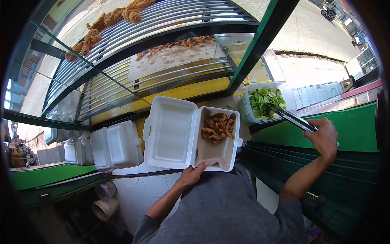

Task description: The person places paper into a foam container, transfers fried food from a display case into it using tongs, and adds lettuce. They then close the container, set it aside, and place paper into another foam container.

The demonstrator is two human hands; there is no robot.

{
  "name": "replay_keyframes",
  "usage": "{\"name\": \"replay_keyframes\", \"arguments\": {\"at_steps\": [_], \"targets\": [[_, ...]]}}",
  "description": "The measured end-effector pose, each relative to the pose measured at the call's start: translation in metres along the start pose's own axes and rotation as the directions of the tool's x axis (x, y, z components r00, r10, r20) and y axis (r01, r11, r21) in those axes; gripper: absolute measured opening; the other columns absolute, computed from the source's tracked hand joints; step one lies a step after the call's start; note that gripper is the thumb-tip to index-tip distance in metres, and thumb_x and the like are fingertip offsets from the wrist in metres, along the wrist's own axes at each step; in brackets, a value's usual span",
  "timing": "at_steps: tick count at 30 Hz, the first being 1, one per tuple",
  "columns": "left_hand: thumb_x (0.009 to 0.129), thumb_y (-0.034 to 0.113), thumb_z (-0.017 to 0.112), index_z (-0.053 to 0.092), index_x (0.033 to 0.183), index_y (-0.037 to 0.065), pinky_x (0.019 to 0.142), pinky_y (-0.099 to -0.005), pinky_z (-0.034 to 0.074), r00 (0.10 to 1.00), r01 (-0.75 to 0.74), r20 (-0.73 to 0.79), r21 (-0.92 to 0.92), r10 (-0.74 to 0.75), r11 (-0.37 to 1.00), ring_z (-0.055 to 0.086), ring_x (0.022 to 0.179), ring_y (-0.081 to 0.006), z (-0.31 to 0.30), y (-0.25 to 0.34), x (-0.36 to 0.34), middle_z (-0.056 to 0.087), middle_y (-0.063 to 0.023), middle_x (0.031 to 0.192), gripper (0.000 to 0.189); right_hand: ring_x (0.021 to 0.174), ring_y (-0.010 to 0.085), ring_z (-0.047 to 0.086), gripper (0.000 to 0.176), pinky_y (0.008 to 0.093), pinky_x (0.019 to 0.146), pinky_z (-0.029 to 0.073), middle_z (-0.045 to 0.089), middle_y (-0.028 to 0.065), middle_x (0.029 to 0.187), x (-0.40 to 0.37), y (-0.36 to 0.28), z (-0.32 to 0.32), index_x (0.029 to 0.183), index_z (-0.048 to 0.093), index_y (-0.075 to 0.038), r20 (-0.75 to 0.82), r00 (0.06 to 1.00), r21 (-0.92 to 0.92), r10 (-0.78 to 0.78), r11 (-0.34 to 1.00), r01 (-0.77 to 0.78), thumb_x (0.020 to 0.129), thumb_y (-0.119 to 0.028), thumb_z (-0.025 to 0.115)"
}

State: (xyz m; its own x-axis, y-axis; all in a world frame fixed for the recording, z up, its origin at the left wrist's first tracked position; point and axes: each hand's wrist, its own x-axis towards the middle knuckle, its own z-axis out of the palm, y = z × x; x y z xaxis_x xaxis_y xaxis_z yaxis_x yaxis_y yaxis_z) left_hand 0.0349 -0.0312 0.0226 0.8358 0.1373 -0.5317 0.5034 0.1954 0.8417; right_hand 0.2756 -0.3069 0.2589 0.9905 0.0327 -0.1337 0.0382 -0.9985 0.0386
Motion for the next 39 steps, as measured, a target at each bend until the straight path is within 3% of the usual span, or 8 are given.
{"name": "replay_keyframes", "arguments": {"at_steps": [7, 10, 16, 20, 23, 27, 34, 39], "targets": [[0.091, 0.026, 0.063, 0.058, 0.118, -0.003, 0.092, -0.0298, 0.044, 0.997, 0.08, 0.025, -0.008, -0.08, 0.997, 0.057, 0.104, -0.0182, 0.019, 0.007, 0.01, 0.062, -0.0098, 0.112, 0.04, 0.077, 0.0286, 0.064, 0.036, 0.0376, 0.074, 0.049, 0.068, 0.0141, 0.085, -0.007, 0.023, 0.003, 0.101, 0.073, -0.004, -0.17, 0.983, 0.225, -0.072, 0.968, 0.11, 0.068, -0.019, 0.077], [0.094, 0.031, 0.06, 0.059, 0.117, -0.004, 0.091, -0.0312, 0.044, 0.998, 0.054, 0.024, 0.013, -0.054, 0.998, 0.057, 0.101, -0.0198, 0.024, 0.011, 0.012, 0.063, -0.0108, 0.109, 0.042, 0.067, 0.0245, 0.062, 0.038, 0.0337, 0.068, 0.048, 0.066, 0.0136, 0.079, -0.009, 0.033, 0.001, 0.101, 0.072, 0.0, -0.074, 0.985, 0.413, -0.155, 0.894, 0.172, 0.065, -0.012, 0.078], [0.094, 0.029, 0.059, 0.057, 0.119, -0.004, 0.091, -0.0326, 0.044, 1.0, 0.015, 0.003, -0.024, -0.015, 1.0, 0.056, 0.101, -0.0203, 0.034, 0.01, 0.014, 0.062, -0.0115, 0.109, 0.042, 0.065, 0.016, 0.061, 0.047, 0.0301, 0.064, 0.048, 0.066, 0.0111, 0.077, -0.016, 0.018, 0.001, 0.104, 0.07, 0.001, 0.042, 0.851, 0.474, -0.524, 0.76, 0.445, 0.06, -0.009, 0.08], [0.094, 0.027, 0.059, 0.054, 0.12, -0.005, 0.091, -0.0331, 0.044, 1.0, 0.024, -0.017, -0.005, -0.024, 1.0, 0.056, 0.101, -0.0199, 0.036, 0.02, 0.011, 0.061, -0.0114, 0.111, 0.041, 0.065, 0.0195, 0.061, 0.047, 0.0305, 0.064, 0.048, 0.067, 0.0099, 0.079, -0.009, 0.025, 0.003, 0.104, 0.072, -0.002, -0.025, 0.948, 0.456, -0.317, 0.84, 0.293, 0.058, -0.011, 0.08], [0.094, 0.026, 0.059, 0.056, 0.117, -0.005, 0.09, -0.033, 0.044, 0.997, -0.075, -0.027, -0.025, 0.074, 0.997, 0.056, 0.099, -0.0194, 0.037, 0.016, 0.012, 0.062, -0.0107, 0.107, 0.039, 0.077, 0.0272, 0.064, 0.042, 0.0375, 0.074, 0.05, 0.069, 0.0116, 0.087, 0.004, 0.01, -0.006, 0.103, 0.074, -0.007, 0.006, 0.972, 0.197, -0.234, 0.954, 0.228, 0.063, -0.017, 0.078], [0.095, 0.027, 0.059, 0.058, 0.114, -0.005, 0.088, -0.033, 0.045, 0.998, -0.047, 0.03, 0.012, 0.047, 0.999, 0.057, 0.096, -0.0188, 0.027, 0.015, 0.01, 0.063, -0.0097, 0.102, 0.037, 0.091, 0.0316, 0.064, 0.039, 0.0423, 0.084, 0.05, 0.07, 0.013, 0.095, 0.018, -0.017, 0.008, 0.103, 0.075, -0.012, 0.017, 0.983, -0.053, -0.18, 0.982, 0.181, 0.065, -0.021, 0.076], [0.095, 0.029, 0.058, 0.059, 0.113, -0.006, 0.088, -0.0334, 0.045, 0.997, -0.039, 0.072, 0.054, 0.035, 0.998, 0.057, 0.095, -0.0191, 0.016, 0.013, 0.006, 0.063, -0.0108, 0.101, 0.039, 0.095, 0.0315, 0.065, 0.037, 0.0415, 0.086, 0.05, 0.071, 0.0138, 0.098, 0.006, -0.009, -0.007, 0.102, 0.075, -0.011, -0.037, 0.985, 0.094, -0.167, 0.981, 0.169, 0.067, -0.022, 0.074], [0.095, 0.03, 0.058, 0.059, 0.114, -0.006, 0.089, -0.0334, 0.045, 0.996, -0.035, 0.084, 0.051, 0.03, 0.998, 0.057, 0.096, -0.0198, 0.012, 0.01, 0.007, 0.063, -0.0114, 0.102, 0.041, 0.094, 0.0308, 0.065, 0.037, 0.0412, 0.086, 0.05, 0.071, 0.014, 0.097, 0.007, -0.016, -0.005, 0.102, 0.075, -0.011, -0.014, 0.994, 0.01, -0.106, 0.994, 0.107, 0.067, -0.023, 0.074]]}}
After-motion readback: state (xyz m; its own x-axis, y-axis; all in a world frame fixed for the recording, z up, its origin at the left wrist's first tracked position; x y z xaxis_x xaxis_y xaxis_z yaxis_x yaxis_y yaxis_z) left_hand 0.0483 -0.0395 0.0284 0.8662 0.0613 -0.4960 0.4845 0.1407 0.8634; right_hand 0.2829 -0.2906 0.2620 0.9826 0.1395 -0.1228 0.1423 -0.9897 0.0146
